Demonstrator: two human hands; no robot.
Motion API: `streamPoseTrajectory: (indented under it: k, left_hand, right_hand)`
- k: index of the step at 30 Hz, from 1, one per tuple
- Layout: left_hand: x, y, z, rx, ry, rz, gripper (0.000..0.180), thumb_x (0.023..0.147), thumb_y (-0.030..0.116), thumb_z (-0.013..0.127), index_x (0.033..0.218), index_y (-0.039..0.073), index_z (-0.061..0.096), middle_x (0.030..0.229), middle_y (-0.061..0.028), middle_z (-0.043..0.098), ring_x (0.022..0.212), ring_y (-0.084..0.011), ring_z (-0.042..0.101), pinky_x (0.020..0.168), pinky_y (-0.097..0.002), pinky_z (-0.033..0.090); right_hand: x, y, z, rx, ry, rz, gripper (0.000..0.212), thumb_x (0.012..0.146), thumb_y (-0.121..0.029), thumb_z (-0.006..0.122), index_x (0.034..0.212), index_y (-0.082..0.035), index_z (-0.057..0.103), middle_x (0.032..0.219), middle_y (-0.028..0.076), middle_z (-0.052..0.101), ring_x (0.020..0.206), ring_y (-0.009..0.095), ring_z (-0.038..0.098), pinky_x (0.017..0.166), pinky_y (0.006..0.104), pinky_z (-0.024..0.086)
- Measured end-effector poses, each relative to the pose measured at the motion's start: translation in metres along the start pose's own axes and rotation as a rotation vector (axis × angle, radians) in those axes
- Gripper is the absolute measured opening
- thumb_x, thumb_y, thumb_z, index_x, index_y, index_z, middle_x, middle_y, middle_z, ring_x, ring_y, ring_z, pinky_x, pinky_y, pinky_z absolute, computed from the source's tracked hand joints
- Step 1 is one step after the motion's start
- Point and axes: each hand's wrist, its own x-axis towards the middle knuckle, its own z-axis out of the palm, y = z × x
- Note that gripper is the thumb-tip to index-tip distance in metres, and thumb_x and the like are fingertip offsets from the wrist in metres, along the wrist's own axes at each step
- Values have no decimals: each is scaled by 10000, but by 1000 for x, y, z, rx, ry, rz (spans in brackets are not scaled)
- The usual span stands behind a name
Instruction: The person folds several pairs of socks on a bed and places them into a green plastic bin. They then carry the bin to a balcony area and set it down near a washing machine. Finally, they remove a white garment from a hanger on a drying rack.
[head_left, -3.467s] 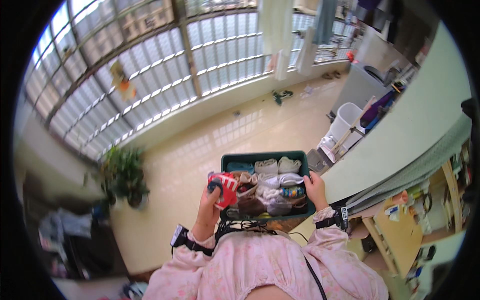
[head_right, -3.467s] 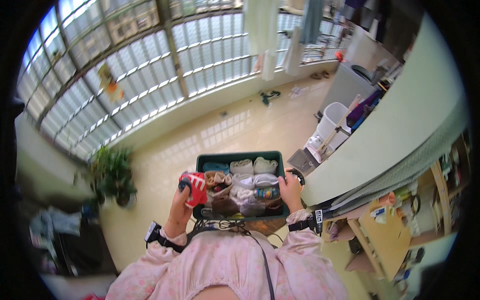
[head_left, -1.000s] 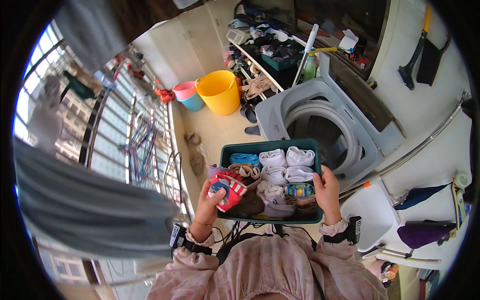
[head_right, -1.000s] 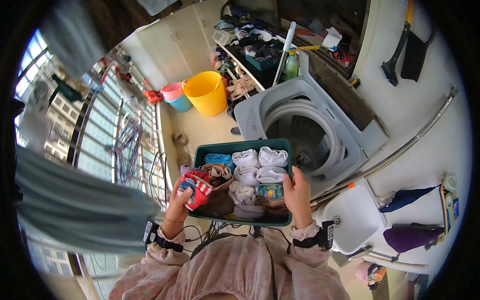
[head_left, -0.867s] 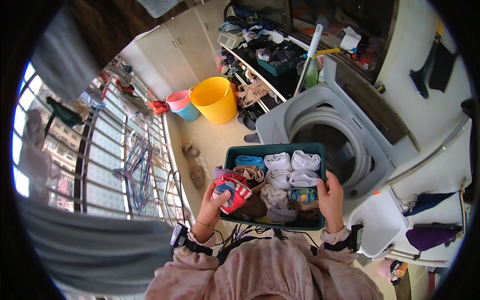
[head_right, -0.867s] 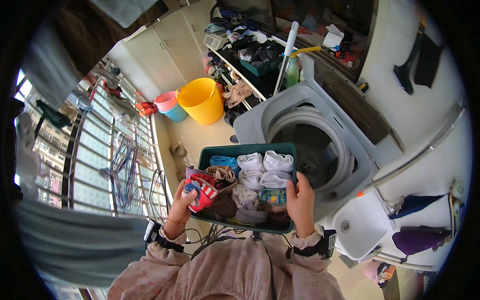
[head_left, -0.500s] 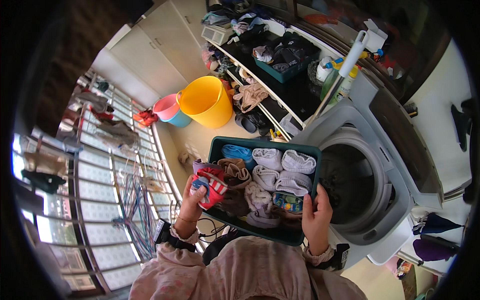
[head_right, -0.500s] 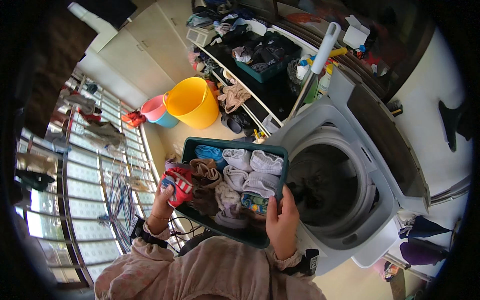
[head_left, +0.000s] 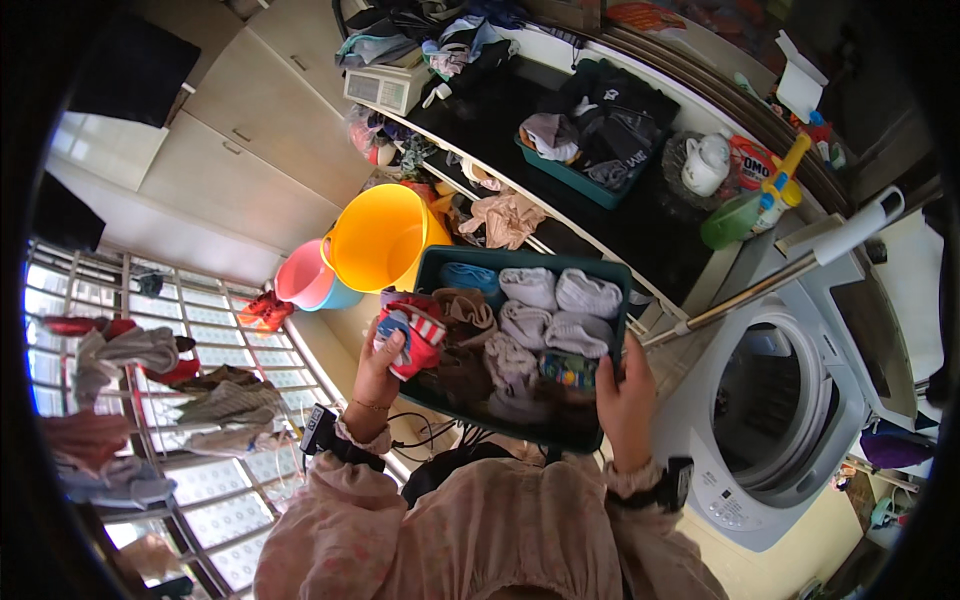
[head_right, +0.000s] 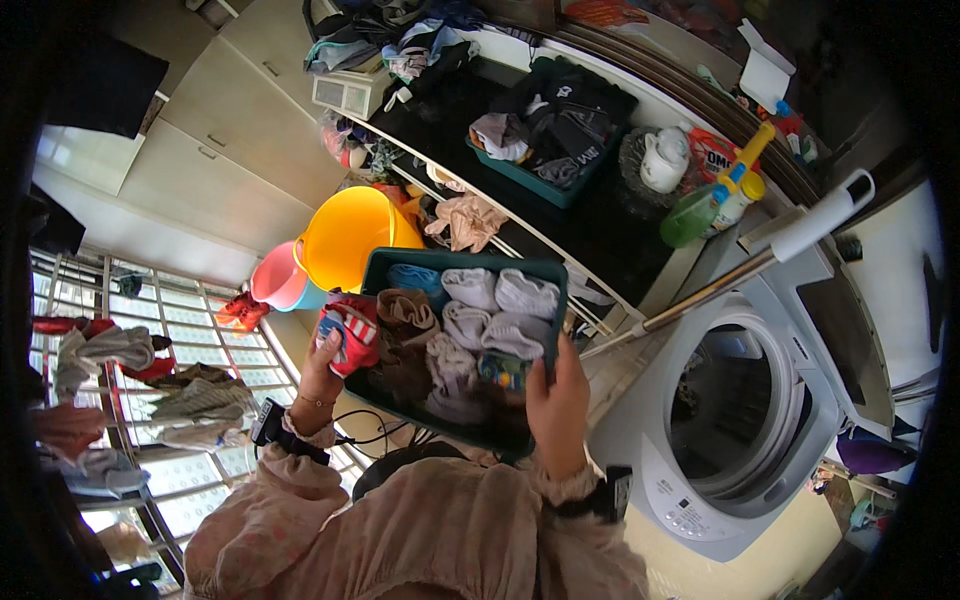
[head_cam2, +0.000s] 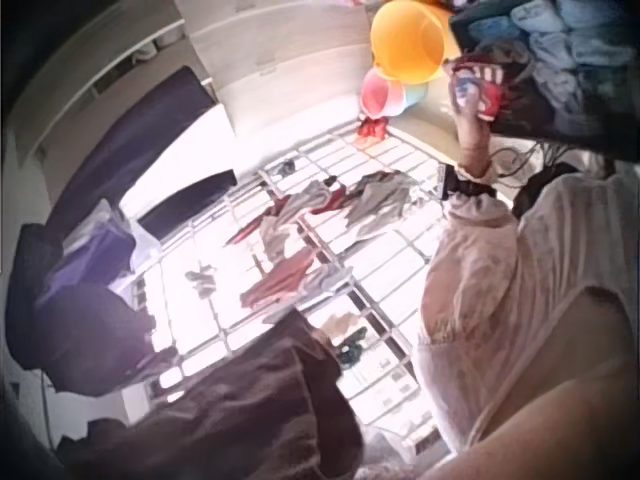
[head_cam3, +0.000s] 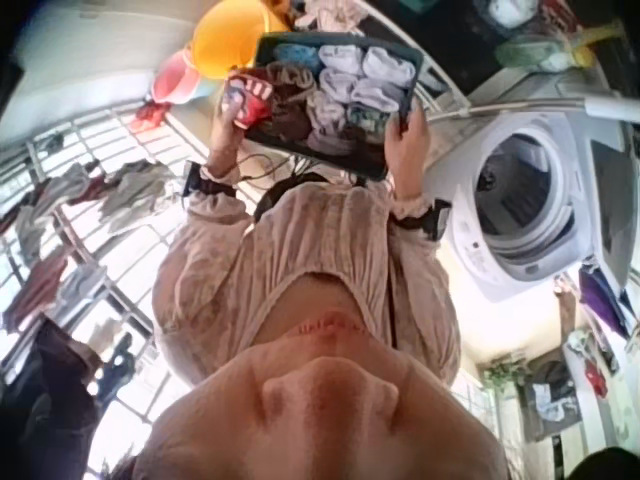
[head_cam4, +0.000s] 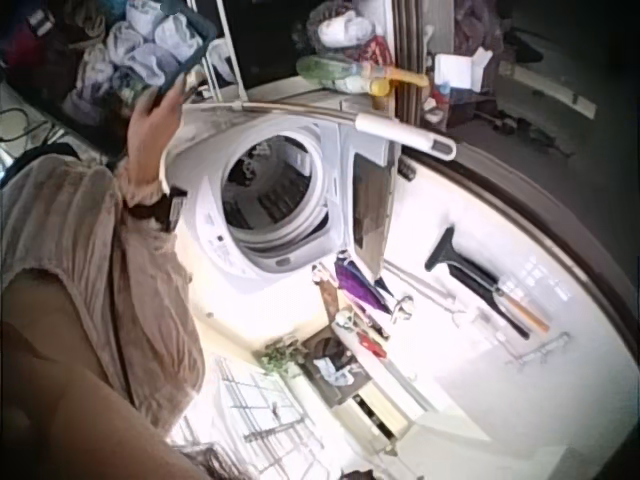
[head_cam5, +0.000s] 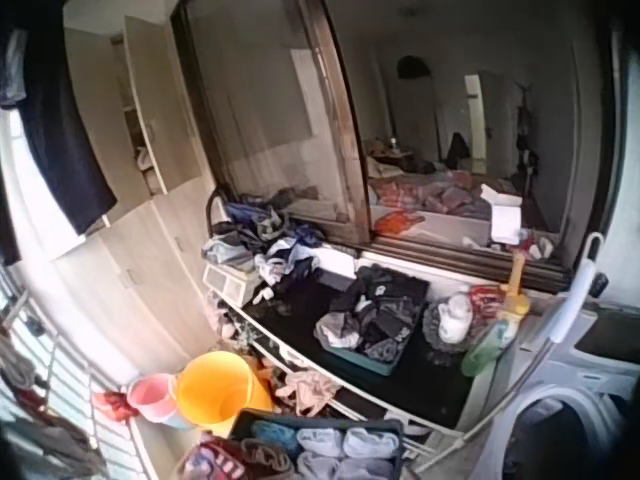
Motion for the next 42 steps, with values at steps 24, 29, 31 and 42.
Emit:
streamPoseTrajectory:
  k: [24, 29, 31, 42]
  left_hand:
    - [249, 71, -141, -269, 184, 58, 527, 925, 295, 584, 1355, 73, 374, 1238, -67, 552, 1122, -187, 541, 976, -339, 415]
    - [295, 86, -133, -320, 131, 6, 504, 915, 282, 602, 1331, 79, 400, 1231, -65, 554, 1140, -199, 536, 983, -362, 422]
    - [310, 88, -120, -421, 68, 9, 441, 917, 213, 596, 1294, 51, 435, 1191, -71, 567, 1090, -189, 563, 948, -334, 447]
    - [367, 101, -114, -417, 68, -15, 436, 924, 215, 587, 1297, 41, 442, 1208, -86, 572, 1105, -211, 565, 958, -341, 447]
  right_hand:
    - [310, -58, 285, -438, -323, -127, 298, 811, -40, 566, 1102, 24, 563, 1040, 218, 579, 972, 380, 578, 831, 420, 493]
    - [364, -63, 295, -529, -213, -186, 215, 814, -40, 530, 1019, 1, 580, 1009, 207, 575, 942, 377, 580, 798, 429, 498]
    - [396, -65, 300, -592, -76, -260, 86, 776, -33, 559, 843, 1, 601, 944, 173, 579, 903, 359, 598, 725, 428, 534]
    - [453, -51, 349, -659, -68, -56, 170, 811, -110, 578, 942, -43, 662, 1039, 168, 602, 980, 351, 584, 769, 461, 527]
